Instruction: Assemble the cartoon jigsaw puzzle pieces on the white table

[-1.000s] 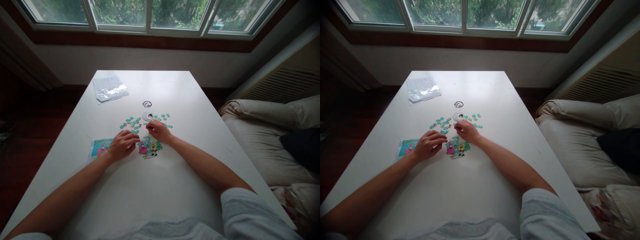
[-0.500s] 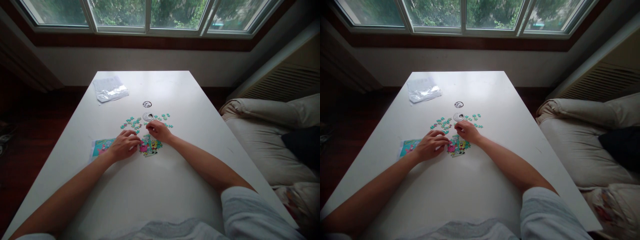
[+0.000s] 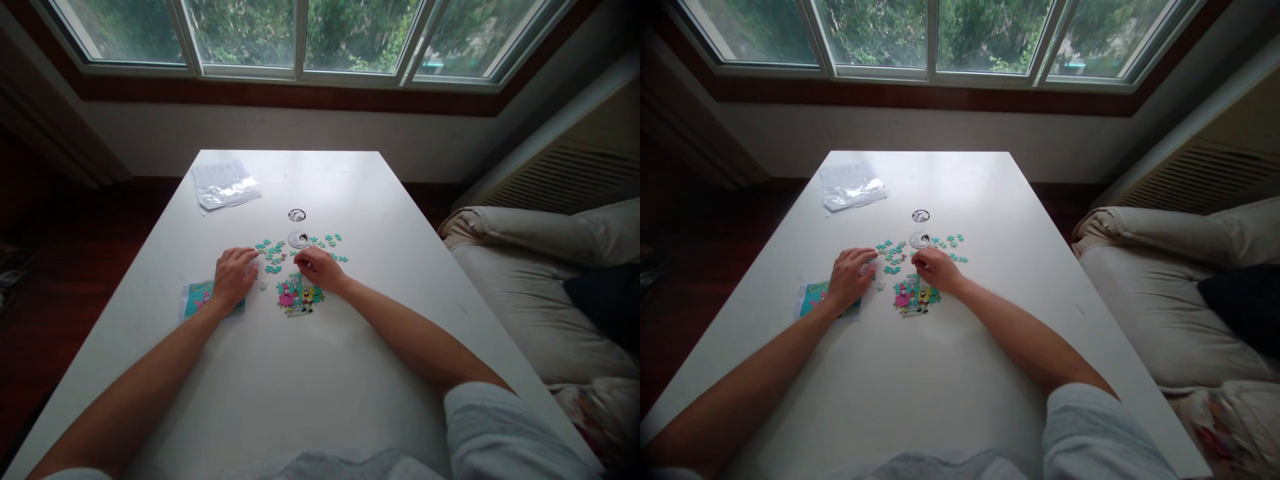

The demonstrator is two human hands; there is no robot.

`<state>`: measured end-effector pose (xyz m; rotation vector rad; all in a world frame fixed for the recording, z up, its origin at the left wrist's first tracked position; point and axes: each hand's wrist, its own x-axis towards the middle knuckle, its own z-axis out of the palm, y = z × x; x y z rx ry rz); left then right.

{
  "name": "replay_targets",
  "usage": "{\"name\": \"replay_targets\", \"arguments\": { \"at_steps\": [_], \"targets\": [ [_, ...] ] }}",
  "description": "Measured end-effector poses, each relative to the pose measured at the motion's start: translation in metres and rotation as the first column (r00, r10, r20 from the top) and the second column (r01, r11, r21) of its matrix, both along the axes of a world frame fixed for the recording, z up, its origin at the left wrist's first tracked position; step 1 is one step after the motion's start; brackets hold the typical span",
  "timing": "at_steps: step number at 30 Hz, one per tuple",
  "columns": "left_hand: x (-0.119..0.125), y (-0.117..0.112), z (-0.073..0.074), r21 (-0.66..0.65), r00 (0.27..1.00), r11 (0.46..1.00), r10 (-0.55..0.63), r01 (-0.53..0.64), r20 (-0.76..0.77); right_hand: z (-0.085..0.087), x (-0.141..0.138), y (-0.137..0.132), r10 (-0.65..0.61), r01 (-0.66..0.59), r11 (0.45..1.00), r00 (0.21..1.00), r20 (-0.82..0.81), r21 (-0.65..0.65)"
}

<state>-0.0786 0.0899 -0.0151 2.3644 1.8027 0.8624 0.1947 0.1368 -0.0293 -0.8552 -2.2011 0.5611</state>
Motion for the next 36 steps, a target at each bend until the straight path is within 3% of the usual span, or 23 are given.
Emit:
{"name": "replay_targets", "arguments": {
  "at_steps": [9, 15, 19, 27, 36],
  "targets": [
    [0.002, -0.002, -0.001, -0.013, 0.997, 1.0, -0.028, 0.027, -0.073, 0.001, -0.002, -0.001, -0.012, 0.007, 0.995, 0.998, 0.054, 0.104],
    [0.022, -0.013, 0.0, -0.048, 0.933, 0.957, -0.289, 0.286, -0.215, 0.003, -0.009, -0.006, -0.074, 0.038, 0.981, 0.98, 0.187, 0.188],
    [0.028, -0.015, -0.004, -0.119, 0.902, 0.934, -0.357, 0.337, -0.245, 0.002, -0.01, -0.005, -0.107, 0.074, 0.984, 0.974, 0.201, 0.165],
    [0.023, -0.012, 0.002, -0.153, 0.854, 0.866, -0.497, 0.476, -0.153, -0.001, -0.009, -0.003, -0.115, 0.078, 0.982, 0.969, 0.219, 0.171],
    [0.021, -0.009, -0.005, -0.036, 0.92, 0.921, -0.389, 0.388, -0.037, 0.0, -0.008, 0.0, -0.113, 0.067, 0.984, 0.952, 0.284, 0.165]
  ]
}}
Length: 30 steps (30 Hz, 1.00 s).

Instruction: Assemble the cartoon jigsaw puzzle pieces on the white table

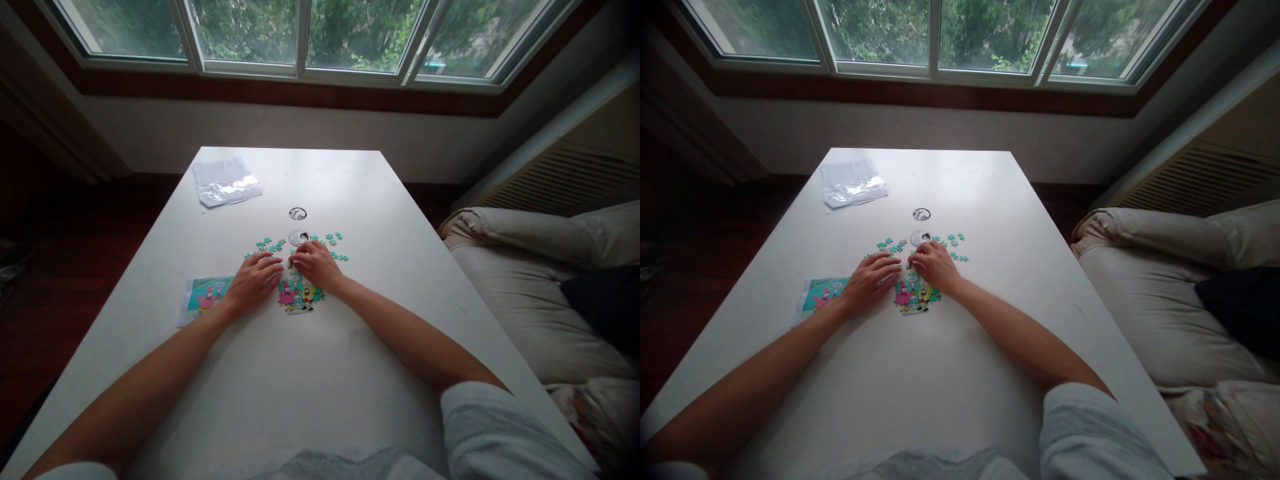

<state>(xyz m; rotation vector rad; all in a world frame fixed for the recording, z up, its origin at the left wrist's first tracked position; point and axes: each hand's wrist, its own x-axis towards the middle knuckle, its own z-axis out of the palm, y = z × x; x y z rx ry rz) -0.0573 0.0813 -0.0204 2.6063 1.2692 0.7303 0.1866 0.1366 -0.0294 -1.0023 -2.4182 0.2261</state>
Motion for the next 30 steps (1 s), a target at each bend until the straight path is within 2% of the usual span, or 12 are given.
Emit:
{"name": "replay_targets", "arguments": {
  "at_steps": [7, 11, 14, 19, 24, 30],
  "targets": [
    [0.001, 0.0, -0.002, 0.023, 1.0, 1.0, 0.001, -0.002, 0.008, 0.014, -0.001, -0.002, -0.03, 0.036, 0.998, 0.994, 0.109, -0.052],
    [0.0, 0.0, -0.001, 0.025, 1.0, 1.0, 0.004, -0.004, 0.02, 0.015, 0.0, -0.002, -0.045, 0.056, 0.994, 0.993, 0.113, -0.09],
    [0.0, -0.001, 0.0, 0.019, 1.0, 1.0, 0.005, -0.005, 0.028, 0.015, 0.003, -0.002, -0.029, 0.035, 0.993, 0.998, 0.051, -0.113],
    [0.002, -0.004, 0.005, -0.011, 0.994, 1.0, 0.024, -0.023, 0.103, 0.022, 0.001, -0.009, 0.058, -0.081, 0.982, 0.99, -0.131, -0.17],
    [0.008, -0.012, 0.013, -0.061, 0.979, 0.994, 0.105, -0.096, 0.173, 0.028, -0.006, -0.02, 0.105, -0.226, 0.918, 0.931, -0.349, -0.327],
    [0.013, -0.02, 0.02, -0.112, 0.957, 0.986, 0.146, -0.121, 0.249, 0.031, -0.009, -0.028, 0.086, -0.273, 0.857, 0.912, -0.401, -0.437]
  ]
}}
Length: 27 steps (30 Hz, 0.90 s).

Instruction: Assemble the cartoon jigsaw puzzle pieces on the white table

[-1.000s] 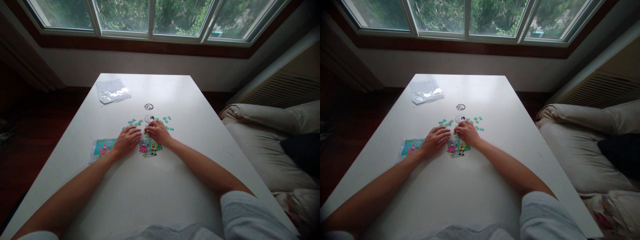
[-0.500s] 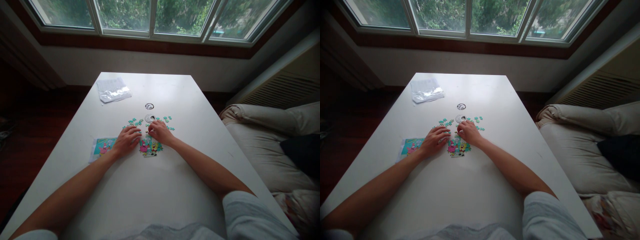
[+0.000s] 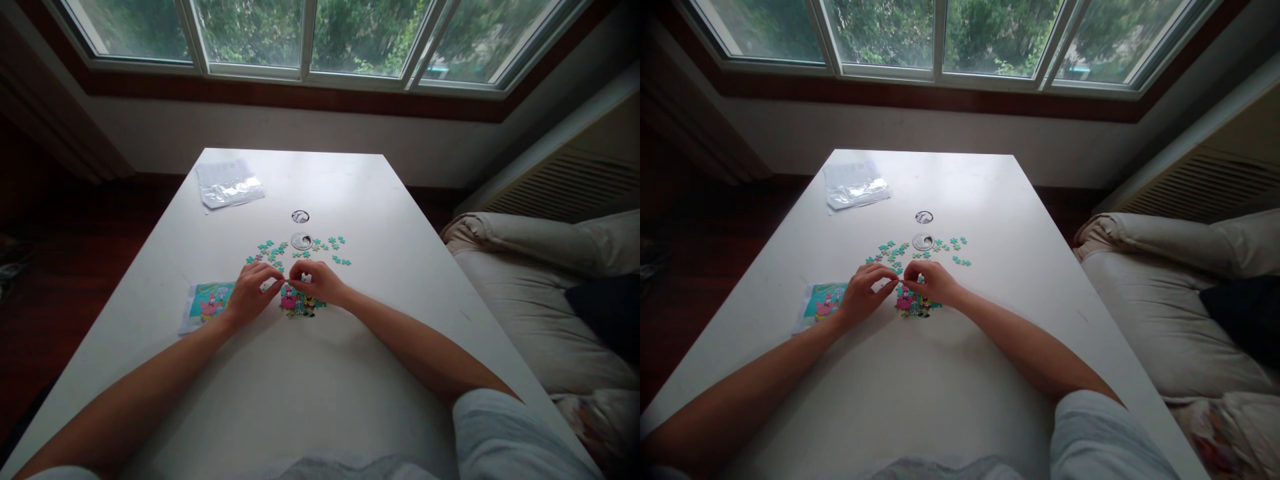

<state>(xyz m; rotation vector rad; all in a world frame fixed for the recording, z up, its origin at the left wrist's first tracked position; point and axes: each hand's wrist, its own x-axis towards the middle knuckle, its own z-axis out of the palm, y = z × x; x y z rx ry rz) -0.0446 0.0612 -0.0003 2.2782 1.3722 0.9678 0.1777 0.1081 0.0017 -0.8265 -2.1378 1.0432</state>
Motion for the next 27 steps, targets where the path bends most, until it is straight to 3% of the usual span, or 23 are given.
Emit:
{"name": "replay_targets", "arguments": {
  "at_steps": [16, 23, 27],
  "targets": [
    [0.003, -0.008, -0.001, -0.191, 0.978, 0.981, 0.071, -0.033, 0.196, -0.005, -0.001, 0.0, 0.017, -0.017, 1.0, 1.0, -0.002, 0.02],
    [0.012, -0.021, 0.01, -0.291, 1.0, 0.956, -0.018, 0.02, 0.008, -0.017, 0.009, 0.014, -0.211, 0.21, 0.976, 0.978, 0.008, 0.053],
    [0.019, -0.034, 0.016, -0.291, 0.988, 0.956, -0.071, 0.03, -0.134, -0.021, 0.012, 0.021, -0.27, 0.265, 0.958, 0.963, 0.027, 0.107]
  ]
}}
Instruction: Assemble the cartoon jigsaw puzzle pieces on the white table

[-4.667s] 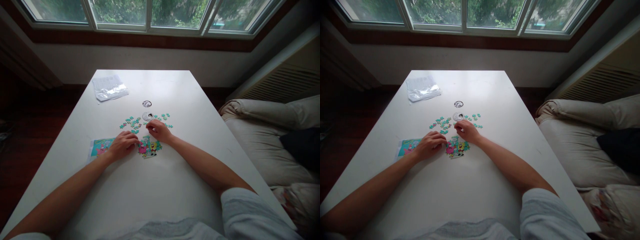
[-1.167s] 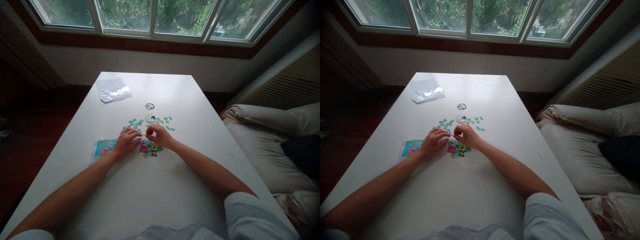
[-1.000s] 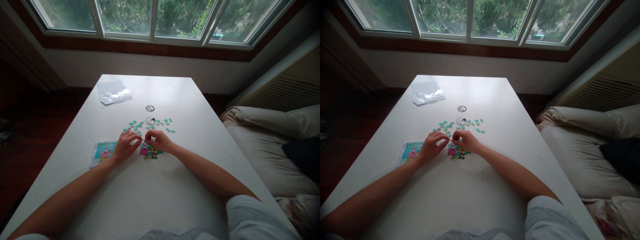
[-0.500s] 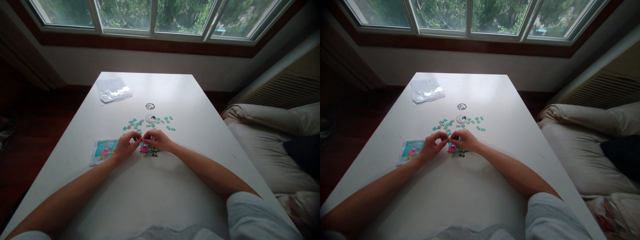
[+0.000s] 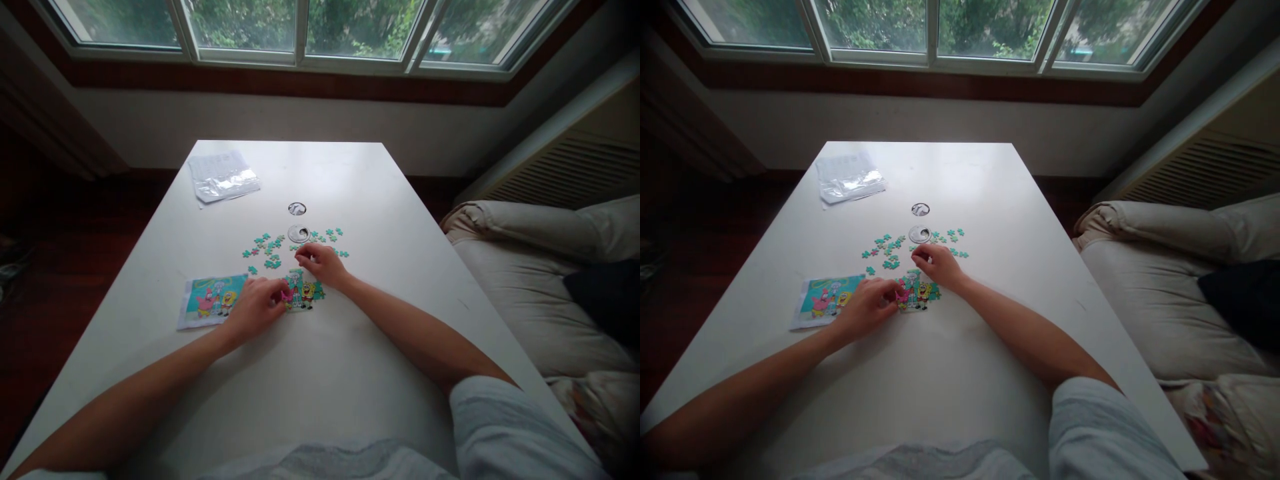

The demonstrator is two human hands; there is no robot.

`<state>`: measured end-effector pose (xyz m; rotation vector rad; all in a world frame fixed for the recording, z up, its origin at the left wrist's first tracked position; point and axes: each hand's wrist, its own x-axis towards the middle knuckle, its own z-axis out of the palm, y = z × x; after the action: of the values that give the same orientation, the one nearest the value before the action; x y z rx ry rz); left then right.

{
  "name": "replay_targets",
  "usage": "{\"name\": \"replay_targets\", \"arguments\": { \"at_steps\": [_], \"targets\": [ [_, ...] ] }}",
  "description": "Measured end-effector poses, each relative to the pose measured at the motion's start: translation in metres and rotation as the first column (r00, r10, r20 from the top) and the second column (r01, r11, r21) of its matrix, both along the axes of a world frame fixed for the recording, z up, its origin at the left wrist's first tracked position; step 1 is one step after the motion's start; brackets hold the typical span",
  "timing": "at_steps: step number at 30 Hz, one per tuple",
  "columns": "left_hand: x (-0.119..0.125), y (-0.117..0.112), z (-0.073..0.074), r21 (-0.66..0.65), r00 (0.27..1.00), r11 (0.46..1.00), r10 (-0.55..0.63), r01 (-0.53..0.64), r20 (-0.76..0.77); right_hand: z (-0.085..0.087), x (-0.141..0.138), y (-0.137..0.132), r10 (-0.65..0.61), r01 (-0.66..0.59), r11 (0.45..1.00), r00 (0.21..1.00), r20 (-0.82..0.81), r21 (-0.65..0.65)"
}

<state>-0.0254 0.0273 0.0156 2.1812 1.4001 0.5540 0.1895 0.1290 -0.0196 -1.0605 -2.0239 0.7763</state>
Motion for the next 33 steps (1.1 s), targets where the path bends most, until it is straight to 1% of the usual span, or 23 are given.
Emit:
{"name": "replay_targets", "arguments": {
  "at_steps": [4, 9, 14, 20, 28, 33],
  "targets": [
    [0.0022, -0.0058, 0.0011, 0.011, 0.996, 1.0, -0.022, 0.023, -0.087, -0.0013, 0.0001, 0.0021, -0.006, 0.005, 0.999, 1.0, 0.021, 0.047],
    [0.0009, -0.0057, -0.0021, 0.055, 0.988, 0.998, 0.004, 0.004, -0.156, -0.002, -0.0004, 0.0019, 0.007, -0.008, 0.999, 1.0, 0.021, 0.044],
    [0.0006, -0.007, -0.0039, 0.114, 0.978, 0.993, 0.008, 0.016, -0.209, -0.0019, -0.0006, 0.0014, 0.005, -0.007, 0.999, 1.0, 0.026, 0.042],
    [0.0011, -0.0066, -0.0036, 0.11, 0.972, 0.994, 0.022, 0.004, -0.233, -0.0013, -0.0009, 0.0014, 0.0, -0.001, 0.999, 1.0, 0.028, 0.042],
    [0.0031, -0.0075, 0.0019, 0.136, 0.967, 0.991, 0.035, 0.0, -0.253, -0.0031, 0.0001, 0.002, 0.002, -0.004, 0.999, 0.999, 0.042, 0.045],
    [0.0022, -0.0073, 0.0001, 0.117, 0.963, 0.993, 0.046, -0.015, -0.267, -0.0029, 0.0001, 0.0017, 0.009, -0.011, 0.999, 0.999, 0.04, 0.033]
  ]
}}
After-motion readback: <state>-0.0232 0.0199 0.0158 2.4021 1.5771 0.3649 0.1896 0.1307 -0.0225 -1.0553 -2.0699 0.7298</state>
